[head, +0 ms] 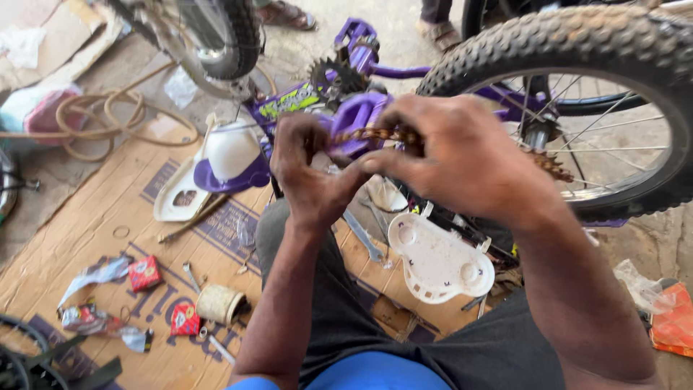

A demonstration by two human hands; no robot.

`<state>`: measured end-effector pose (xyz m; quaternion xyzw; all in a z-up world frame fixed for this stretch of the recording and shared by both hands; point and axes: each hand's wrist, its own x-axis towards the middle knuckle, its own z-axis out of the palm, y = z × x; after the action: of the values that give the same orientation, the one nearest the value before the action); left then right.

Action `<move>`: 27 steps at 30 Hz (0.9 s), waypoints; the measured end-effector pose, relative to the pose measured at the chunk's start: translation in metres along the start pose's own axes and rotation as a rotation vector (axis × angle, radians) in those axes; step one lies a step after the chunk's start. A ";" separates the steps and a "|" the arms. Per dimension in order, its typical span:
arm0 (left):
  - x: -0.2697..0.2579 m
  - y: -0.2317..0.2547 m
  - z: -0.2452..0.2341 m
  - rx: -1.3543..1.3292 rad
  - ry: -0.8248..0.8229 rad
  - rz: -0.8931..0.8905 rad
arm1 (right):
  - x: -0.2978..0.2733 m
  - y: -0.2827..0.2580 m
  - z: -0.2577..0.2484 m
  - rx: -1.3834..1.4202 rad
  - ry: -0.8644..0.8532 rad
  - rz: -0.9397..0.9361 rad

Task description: The person removes a white plastic chain guard from a purple bicycle and sets it aside. They then manipulate the rusty bicycle chain, rotating the pedals and rear wheel to check the drivetrain. Finally, they apply lubricant from a bottle to the chain while rotating the pedals.

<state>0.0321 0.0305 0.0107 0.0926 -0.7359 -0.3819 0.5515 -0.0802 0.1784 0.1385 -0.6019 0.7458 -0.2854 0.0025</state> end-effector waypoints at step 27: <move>-0.002 -0.023 -0.053 -0.060 0.003 0.101 | 0.008 0.055 0.027 -0.387 -0.095 0.063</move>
<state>0.0732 -0.0091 -0.0004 0.0393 -0.7270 -0.3753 0.5736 -0.1221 0.1660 0.0947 -0.5802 0.8043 -0.1078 -0.0693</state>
